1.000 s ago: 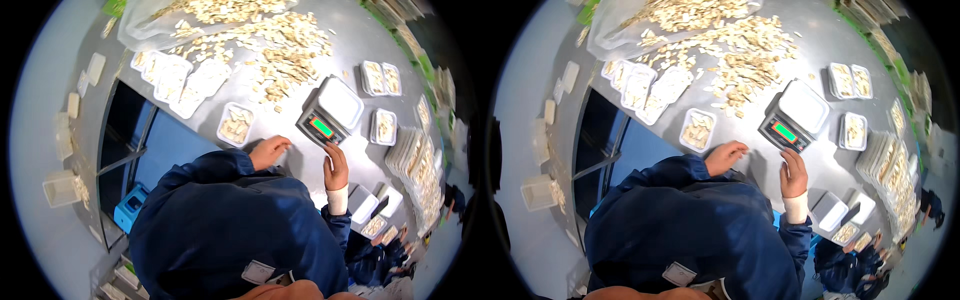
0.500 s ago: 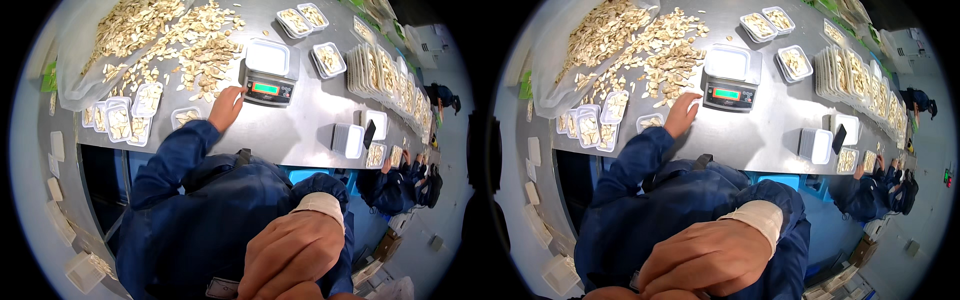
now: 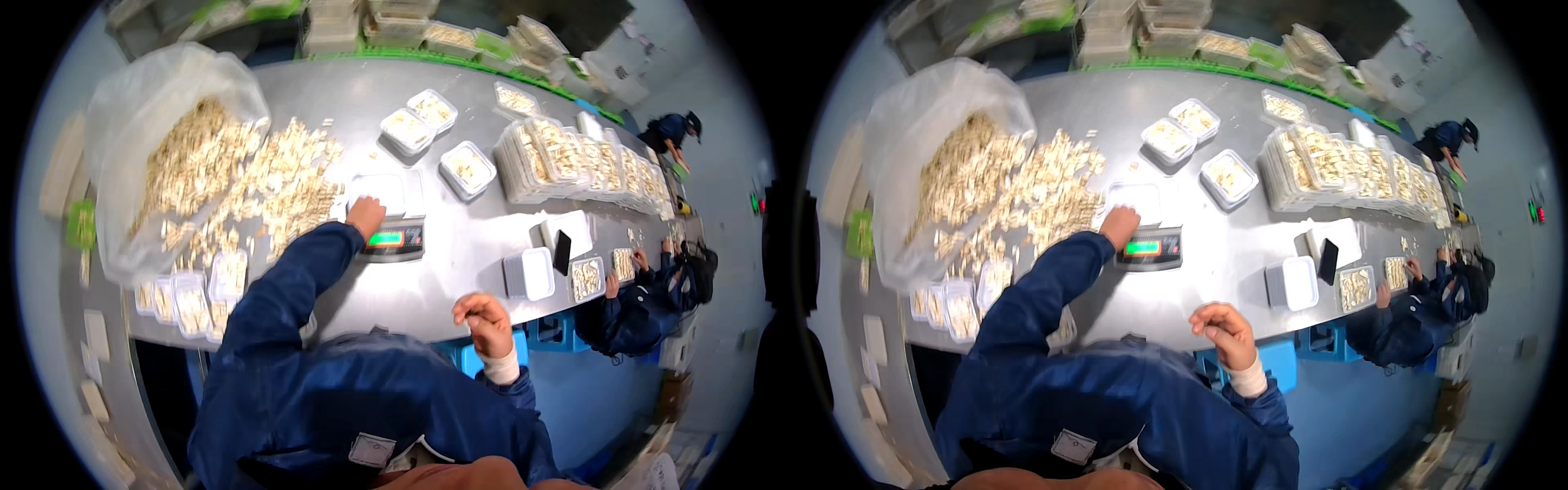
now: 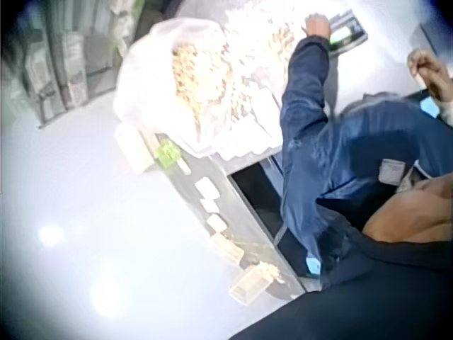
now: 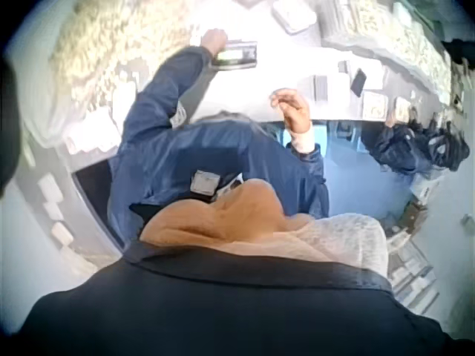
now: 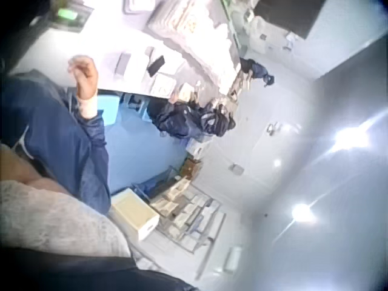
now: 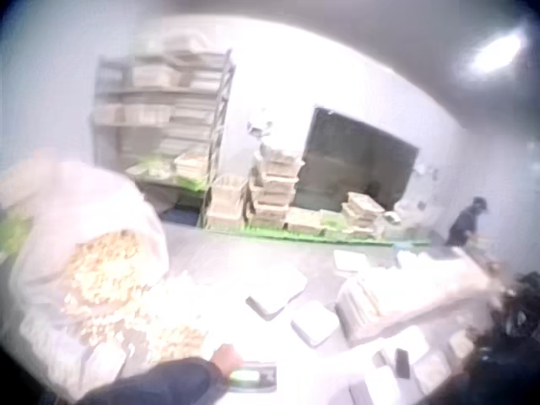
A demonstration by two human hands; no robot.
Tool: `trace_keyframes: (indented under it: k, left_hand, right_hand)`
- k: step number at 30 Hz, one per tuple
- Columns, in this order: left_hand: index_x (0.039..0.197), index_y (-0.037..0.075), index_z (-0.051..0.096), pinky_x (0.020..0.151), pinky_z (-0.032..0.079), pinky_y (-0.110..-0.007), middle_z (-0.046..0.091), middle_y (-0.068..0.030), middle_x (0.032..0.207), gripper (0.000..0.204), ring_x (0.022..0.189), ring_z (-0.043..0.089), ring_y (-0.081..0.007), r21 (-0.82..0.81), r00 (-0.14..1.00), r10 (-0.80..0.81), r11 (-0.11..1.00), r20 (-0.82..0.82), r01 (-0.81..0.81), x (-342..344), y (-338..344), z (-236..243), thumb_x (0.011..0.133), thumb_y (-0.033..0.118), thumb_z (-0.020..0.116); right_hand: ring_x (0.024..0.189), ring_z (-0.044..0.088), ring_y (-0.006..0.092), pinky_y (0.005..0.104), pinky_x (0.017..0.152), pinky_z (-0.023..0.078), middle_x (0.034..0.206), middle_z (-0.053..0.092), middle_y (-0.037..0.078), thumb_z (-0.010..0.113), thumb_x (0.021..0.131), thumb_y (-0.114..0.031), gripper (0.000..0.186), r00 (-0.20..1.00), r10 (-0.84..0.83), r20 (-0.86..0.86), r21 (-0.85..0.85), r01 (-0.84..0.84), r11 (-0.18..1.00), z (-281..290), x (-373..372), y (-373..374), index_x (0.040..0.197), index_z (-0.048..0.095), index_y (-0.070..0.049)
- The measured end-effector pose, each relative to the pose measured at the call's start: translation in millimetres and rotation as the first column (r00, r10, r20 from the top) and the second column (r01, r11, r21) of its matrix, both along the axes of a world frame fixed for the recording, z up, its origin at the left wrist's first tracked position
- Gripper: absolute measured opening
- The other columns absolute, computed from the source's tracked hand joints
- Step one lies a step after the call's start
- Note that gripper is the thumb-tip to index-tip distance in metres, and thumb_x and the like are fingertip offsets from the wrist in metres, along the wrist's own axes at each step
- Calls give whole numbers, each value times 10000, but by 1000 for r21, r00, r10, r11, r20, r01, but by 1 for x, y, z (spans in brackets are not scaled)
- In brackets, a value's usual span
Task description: The person portions sliced food items from a large pile into small plastic containers using a digital scale. They repeatedly place containers on the scale, add or remove pieces to reach a target weight, then move the filled containers aside and repeat the process.
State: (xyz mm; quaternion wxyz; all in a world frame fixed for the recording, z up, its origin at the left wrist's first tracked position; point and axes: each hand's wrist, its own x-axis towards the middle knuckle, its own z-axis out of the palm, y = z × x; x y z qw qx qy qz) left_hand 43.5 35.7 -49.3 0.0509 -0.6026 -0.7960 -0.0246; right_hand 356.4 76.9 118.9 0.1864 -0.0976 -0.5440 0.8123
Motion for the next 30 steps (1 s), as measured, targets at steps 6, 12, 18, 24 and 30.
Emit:
trace_keyframes:
  k: [6,12,18,24,30]
  left_hand:
    - [752,63,610,610,464,-379,582,-126,775,129,703,588,-270,-53,996,-58,997,74,62,-23,11,-32,735,74,483]
    - [727,40,587,656,463,-406,556,-158,779,102,733,574,-320,-36,986,-102,994,132,108,-14,25,-8,717,87,497]
    - [722,62,593,605,470,-377,574,-111,764,132,709,590,-260,-87,995,-90,992,42,93,-8,24,-10,757,113,477]
    - [714,53,580,618,457,-391,556,-122,751,132,705,572,-285,-63,986,-69,995,152,80,-5,24,-6,760,121,477]
    - [712,29,580,636,453,-413,556,-157,750,148,708,566,-318,-63,986,-53,996,157,63,-4,28,-2,740,153,505]
  right_hand:
    - [810,533,147,264,730,421,961,573,107,442,801,23,222,994,-93,51,-182,101,978,-52,3,10,1010,511,-2]
    - [822,545,125,248,750,439,978,570,83,476,833,-11,197,999,24,27,-105,-21,994,-67,-25,14,1027,513,-2]
    - [811,553,114,238,726,444,984,581,76,481,830,-42,224,992,99,78,-143,-88,986,-92,-34,13,1052,504,-27]
    - [812,552,111,239,718,443,985,580,68,465,836,-47,218,987,133,89,-126,-122,985,-104,-35,15,1050,505,-36]
    - [819,550,130,263,748,442,990,572,91,462,850,-46,204,985,133,113,-111,-121,986,-110,-39,24,1044,505,1]
